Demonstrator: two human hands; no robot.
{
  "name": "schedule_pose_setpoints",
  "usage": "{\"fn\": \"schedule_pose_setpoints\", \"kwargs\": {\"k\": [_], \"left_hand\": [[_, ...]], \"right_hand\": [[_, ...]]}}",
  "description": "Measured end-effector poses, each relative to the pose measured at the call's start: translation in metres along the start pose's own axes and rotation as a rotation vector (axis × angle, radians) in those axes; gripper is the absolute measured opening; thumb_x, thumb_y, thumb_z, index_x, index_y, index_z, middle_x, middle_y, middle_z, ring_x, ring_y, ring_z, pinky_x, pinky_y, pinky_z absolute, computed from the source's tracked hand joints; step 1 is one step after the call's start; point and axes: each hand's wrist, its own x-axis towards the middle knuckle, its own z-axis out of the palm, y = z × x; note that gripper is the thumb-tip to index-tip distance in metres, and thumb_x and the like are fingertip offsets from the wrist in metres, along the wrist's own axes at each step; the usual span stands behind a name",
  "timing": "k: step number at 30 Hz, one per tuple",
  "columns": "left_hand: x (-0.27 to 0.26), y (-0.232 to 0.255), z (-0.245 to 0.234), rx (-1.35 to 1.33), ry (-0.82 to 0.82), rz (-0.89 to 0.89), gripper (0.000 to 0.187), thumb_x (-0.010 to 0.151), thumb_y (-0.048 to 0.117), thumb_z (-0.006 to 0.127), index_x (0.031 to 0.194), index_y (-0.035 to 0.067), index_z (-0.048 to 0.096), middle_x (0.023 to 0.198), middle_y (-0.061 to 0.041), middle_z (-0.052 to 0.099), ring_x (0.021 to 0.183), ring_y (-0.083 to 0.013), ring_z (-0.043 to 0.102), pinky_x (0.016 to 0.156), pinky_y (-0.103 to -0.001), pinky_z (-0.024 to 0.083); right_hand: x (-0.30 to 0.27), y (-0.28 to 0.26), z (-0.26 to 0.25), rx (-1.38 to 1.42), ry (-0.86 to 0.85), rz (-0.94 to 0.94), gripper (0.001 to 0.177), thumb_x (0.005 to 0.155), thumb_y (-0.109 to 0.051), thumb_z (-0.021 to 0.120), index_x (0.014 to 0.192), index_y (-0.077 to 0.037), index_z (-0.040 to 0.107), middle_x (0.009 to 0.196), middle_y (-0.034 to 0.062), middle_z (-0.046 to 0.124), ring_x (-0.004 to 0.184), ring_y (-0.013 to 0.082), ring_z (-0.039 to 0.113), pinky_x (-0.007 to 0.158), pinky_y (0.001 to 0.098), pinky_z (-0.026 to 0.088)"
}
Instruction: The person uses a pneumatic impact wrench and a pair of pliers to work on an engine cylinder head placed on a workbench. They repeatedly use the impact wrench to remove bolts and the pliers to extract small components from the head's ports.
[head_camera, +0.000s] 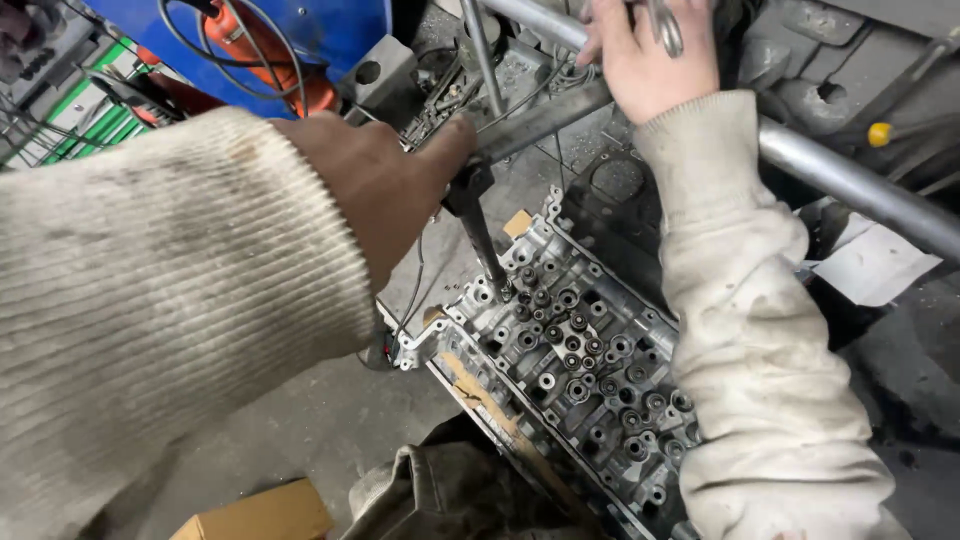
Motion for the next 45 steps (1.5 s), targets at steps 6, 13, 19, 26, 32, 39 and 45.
{"fn": "schedule_pose_setpoints", "kwargs": {"k": [6,13,19,26,32,39,45], "left_hand": [[-0.007,0.006,-0.006,0.009,-0.108,-0.029,0.078,0.106,0.012,0.047,0.172,0.022,0.007,0.073,-0.014,0.068,0.069,-0.0286,0.073,0.06,-0.051,0.059],[-0.011,0.01,-0.004,-0.051,-0.163,-0.005,0.082,0.104,0.015,0.049,0.172,0.026,0.004,0.072,-0.012,0.065,0.065,-0.0259,0.071,0.057,-0.05,0.057],[-0.013,0.016,-0.004,-0.09,-0.122,0.014,0.075,0.108,0.017,0.042,0.172,0.023,0.003,0.07,-0.013,0.065,0.062,-0.0261,0.07,0.056,-0.05,0.059],[-0.002,0.012,0.01,-0.051,-0.07,0.05,0.089,0.096,0.019,0.06,0.171,0.018,0.01,0.067,-0.012,0.065,0.06,-0.0252,0.07,0.055,-0.048,0.059],[-0.005,0.009,0.009,-0.069,-0.015,0.044,0.079,0.103,0.017,0.055,0.17,0.018,0.013,0.066,-0.011,0.064,0.059,-0.0238,0.068,0.054,-0.045,0.057],[-0.009,0.017,0.01,-0.117,-0.063,0.021,0.072,0.108,0.017,0.047,0.17,0.02,0.011,0.066,-0.01,0.06,0.056,-0.0217,0.066,0.049,-0.041,0.055],[-0.013,0.018,0.009,-0.188,-0.073,0.036,0.062,0.113,0.023,0.038,0.169,0.021,0.014,0.062,-0.009,0.062,0.054,-0.0205,0.067,0.049,-0.041,0.056]], "right_hand": [[-0.012,-0.003,-0.006,0.064,-0.159,-0.254,0.021,0.114,-0.015,0.052,0.103,0.001,0.059,0.081,0.0056,0.062,0.074,0.0172,0.063,0.07,0.035,0.052],[-0.032,-0.02,-0.019,-0.196,-0.206,-0.107,0.024,0.117,-0.021,0.053,0.107,-0.003,0.065,0.073,0.0061,0.062,0.06,0.0184,0.059,0.054,0.0351,0.045],[-0.109,-0.016,-0.017,-0.139,0.118,-0.281,0.022,0.122,-0.016,0.05,0.116,0.001,0.062,0.105,0.016,0.074,0.104,0.0291,0.074,0.094,0.0414,0.059],[-0.238,0.064,0.045,-0.159,-0.07,0.066,0.029,0.098,-0.011,0.071,0.126,-0.007,0.067,0.128,0.0221,0.071,0.116,0.0338,0.072,0.101,0.0444,0.06],[-0.241,0.095,0.078,-0.098,-0.508,0.147,0.053,0.085,-0.014,0.076,0.136,-0.009,0.061,0.133,0.0163,0.067,0.118,0.0351,0.068,0.103,0.0445,0.053],[-0.255,0.1,0.08,-0.555,-0.707,0.276,0.06,0.077,-0.014,0.081,0.135,-0.021,0.066,0.126,0.017,0.067,0.115,0.0348,0.066,0.103,0.0452,0.054],[-0.274,0.128,0.093,-0.542,-0.535,-0.029,0.066,0.06,0.002,0.081,0.123,-0.016,0.071,0.145,0.0128,0.062,0.12,0.0371,0.064,0.105,0.0516,0.05]]}}
